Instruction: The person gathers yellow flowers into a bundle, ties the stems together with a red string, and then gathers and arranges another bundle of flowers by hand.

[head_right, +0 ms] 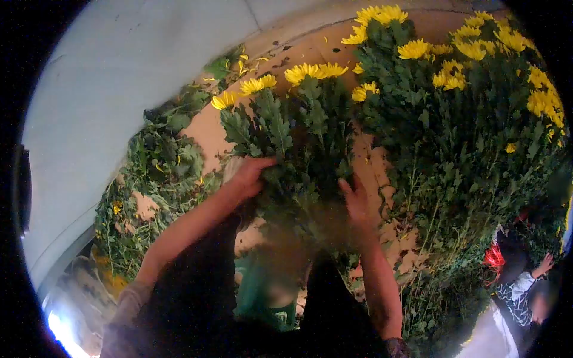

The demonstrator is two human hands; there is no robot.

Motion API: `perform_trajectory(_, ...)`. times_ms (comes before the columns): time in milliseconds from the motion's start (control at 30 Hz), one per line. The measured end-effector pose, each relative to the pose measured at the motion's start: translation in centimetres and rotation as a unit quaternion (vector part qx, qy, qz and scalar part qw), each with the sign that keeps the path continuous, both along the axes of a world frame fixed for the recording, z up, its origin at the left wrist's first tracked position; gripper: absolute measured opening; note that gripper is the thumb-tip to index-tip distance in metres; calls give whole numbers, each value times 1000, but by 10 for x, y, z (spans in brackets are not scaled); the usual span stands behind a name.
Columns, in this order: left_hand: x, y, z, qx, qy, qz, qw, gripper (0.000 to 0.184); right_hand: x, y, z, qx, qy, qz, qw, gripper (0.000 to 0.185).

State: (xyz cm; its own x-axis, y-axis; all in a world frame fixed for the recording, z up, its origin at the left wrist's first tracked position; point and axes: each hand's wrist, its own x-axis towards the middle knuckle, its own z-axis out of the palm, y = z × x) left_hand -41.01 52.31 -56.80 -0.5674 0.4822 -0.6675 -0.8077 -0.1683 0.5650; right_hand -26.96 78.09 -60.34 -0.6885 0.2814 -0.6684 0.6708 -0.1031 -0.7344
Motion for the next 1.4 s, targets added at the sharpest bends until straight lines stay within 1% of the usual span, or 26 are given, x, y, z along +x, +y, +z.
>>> perform_trajectory(33,-2,3,-1,49,-142,79,985,32,-2,2,5,-57,33,-8,998,54)
perform_trajectory(167,-2,-5,0,96,-168,60,979,34,-21,-19,44,101,-39,11,994,52)
perform_trajectory(200,-3,-13,3,37,-10,-41,998,33,-24,-28,48,144,-4,77,987,52)
perform_trajectory(233,-5,-16,6,-10,154,-143,978,32,-26,-35,53,196,26,134,971,52)
perform_trajectory(267,-12,-8,8,-45,323,-235,916,30,-29,-36,59,256,50,185,948,52)
perform_trajectory(300,-16,7,9,-76,483,-304,818,29,-27,-42,59,267,57,200,941,52)
perform_trajectory(333,-17,23,12,-50,496,-310,810,29,-26,-48,60,278,63,216,934,52)
perform_trajectory(367,-17,32,18,7,190,-205,960,29,-20,-60,57,235,65,197,950,52)
perform_trajectory(400,-16,34,23,51,-146,-78,985,29,-20,-63,67,241,66,186,950,52)
perform_trajectory(467,-14,37,31,51,-161,-51,984,30,-28,-68,93,273,42,282,919,53)
perform_trajectory(533,-11,37,29,54,-184,-15,981,31,-28,-63,99,279,43,301,911,52)
perform_trajectory(600,-11,26,19,105,-197,-19,975,33,-33,-52,128,250,112,323,906,51)
perform_trajectory(667,-8,21,-5,88,-174,24,981,34,-32,-17,110,385,229,351,822,53)
perform_trajectory(700,-5,15,-11,71,-154,70,983,34,-36,4,111,381,232,350,824,53)
perform_trajectory(733,-1,9,-6,66,-156,71,983,34,-41,33,112,474,189,290,810,54)
perform_trajectory(800,4,6,3,10,61,-51,997,35,-53,89,116,647,97,159,739,59)
perform_trajectory(833,5,6,3,-11,135,-86,987,35,-55,109,106,675,60,139,722,59)
perform_trajectory(867,8,6,-3,-24,132,-89,987,36,-53,122,90,699,20,118,705,60)
perform_trajectory(967,9,10,-1,-12,119,-75,990,36,-55,141,63,655,-34,168,736,63)
perform_trajectory(1067,9,12,4,-18,147,-38,988,36,-49,142,60,615,-28,140,776,66)
perform_trajectory(1133,5,14,4,-45,177,-17,983,36,-46,139,70,626,-38,172,760,71)
perform_trajectory(1167,-2,14,4,-18,-23,41,999,35,-42,137,78,639,-52,198,742,77)
perform_trajectory(1200,-4,13,3,8,-222,96,970,35,-43,133,83,637,-57,201,742,77)
perform_trajectory(1267,0,11,-9,-11,-188,66,980,35,-56,123,83,721,-85,246,642,94)
perform_trajectory(1333,1,8,-18,-26,-148,34,988,35,-61,128,72,727,-100,262,626,100)
perform_trajectory(1400,-1,5,-24,21,-221,62,973,35,-70,140,65,734,-117,274,610,107)
